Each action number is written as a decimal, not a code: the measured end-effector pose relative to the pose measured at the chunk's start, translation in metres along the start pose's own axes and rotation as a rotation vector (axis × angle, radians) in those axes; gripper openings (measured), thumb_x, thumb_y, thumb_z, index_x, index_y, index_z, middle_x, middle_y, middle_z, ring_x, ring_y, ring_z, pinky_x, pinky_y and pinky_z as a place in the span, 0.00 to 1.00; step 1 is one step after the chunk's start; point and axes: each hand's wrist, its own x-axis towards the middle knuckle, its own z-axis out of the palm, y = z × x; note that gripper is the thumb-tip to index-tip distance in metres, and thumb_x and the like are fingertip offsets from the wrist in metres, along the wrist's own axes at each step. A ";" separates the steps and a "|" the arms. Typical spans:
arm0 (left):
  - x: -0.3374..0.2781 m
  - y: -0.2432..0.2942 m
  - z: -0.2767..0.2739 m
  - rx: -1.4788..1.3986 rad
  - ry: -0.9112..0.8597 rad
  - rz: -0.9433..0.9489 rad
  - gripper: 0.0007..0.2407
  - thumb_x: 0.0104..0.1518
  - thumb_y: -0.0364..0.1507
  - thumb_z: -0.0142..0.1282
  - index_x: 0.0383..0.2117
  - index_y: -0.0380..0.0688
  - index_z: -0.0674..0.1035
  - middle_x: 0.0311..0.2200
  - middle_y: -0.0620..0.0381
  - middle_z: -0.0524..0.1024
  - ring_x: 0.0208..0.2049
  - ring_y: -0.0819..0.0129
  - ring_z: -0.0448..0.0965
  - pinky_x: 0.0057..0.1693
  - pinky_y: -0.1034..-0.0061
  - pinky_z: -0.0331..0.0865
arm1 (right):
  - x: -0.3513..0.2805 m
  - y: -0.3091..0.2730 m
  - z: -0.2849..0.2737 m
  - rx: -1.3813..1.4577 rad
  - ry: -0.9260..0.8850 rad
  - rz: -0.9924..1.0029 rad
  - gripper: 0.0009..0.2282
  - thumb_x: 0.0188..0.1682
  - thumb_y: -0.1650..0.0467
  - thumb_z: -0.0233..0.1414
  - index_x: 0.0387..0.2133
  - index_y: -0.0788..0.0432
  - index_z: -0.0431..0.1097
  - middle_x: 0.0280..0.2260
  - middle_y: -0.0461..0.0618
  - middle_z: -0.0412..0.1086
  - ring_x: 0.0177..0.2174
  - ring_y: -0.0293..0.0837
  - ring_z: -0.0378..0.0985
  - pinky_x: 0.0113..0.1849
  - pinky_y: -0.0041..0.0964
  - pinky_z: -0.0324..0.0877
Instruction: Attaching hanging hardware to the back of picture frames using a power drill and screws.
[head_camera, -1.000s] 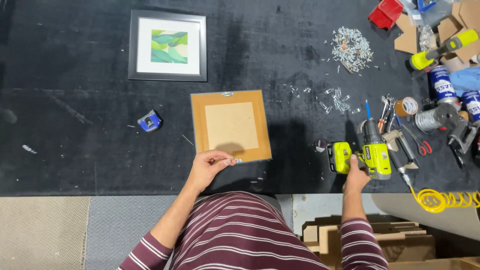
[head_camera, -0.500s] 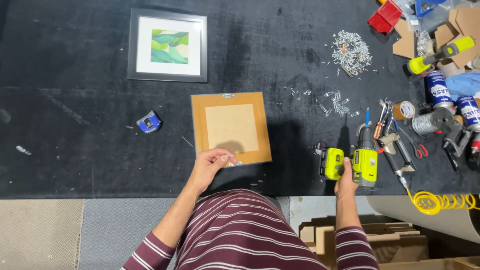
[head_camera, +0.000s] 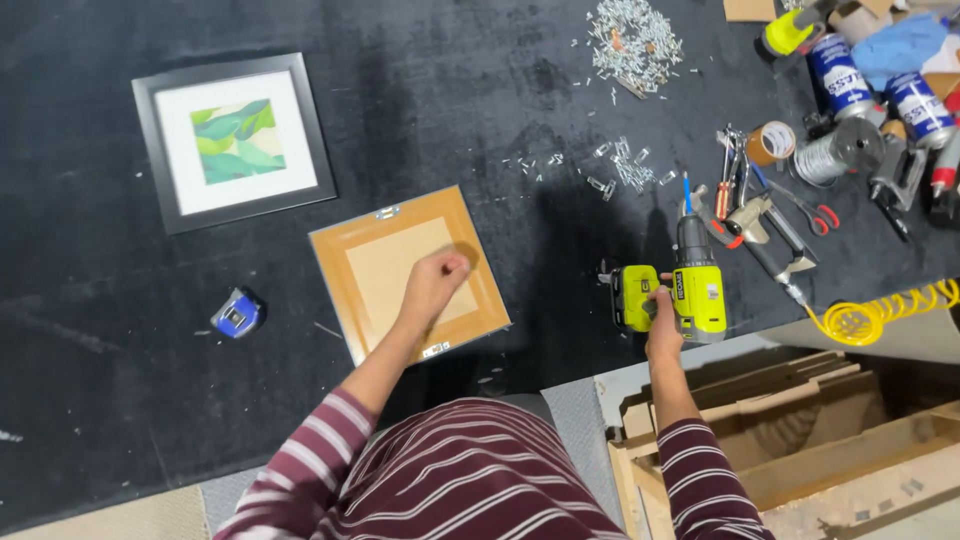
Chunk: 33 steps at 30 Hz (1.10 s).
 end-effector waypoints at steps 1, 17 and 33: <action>0.023 0.002 0.008 0.127 -0.016 0.063 0.07 0.57 0.34 0.60 0.35 0.48 0.85 0.31 0.50 0.81 0.36 0.52 0.82 0.46 0.61 0.73 | 0.009 0.003 0.006 -0.025 0.026 0.066 0.17 0.37 0.51 0.65 0.27 0.47 0.75 0.36 0.46 0.73 0.41 0.39 0.75 0.45 0.40 0.71; 0.246 0.049 0.118 0.507 0.004 0.294 0.09 0.53 0.27 0.65 0.40 0.55 0.82 0.32 0.62 0.76 0.43 0.55 0.76 0.50 0.51 0.74 | 0.097 0.130 0.007 -0.003 0.097 -0.837 0.14 0.51 0.82 0.56 0.16 0.59 0.71 0.33 0.54 0.72 0.42 0.50 0.76 0.53 0.41 0.67; 0.250 -0.005 0.116 1.093 -0.001 0.770 0.02 0.60 0.29 0.55 0.33 0.58 0.76 0.32 0.69 0.67 0.38 0.71 0.67 0.46 0.71 0.58 | 0.074 0.100 0.012 -0.004 0.035 -0.885 0.08 0.58 0.76 0.52 0.27 0.61 0.72 0.28 0.46 0.71 0.39 0.35 0.72 0.55 0.31 0.62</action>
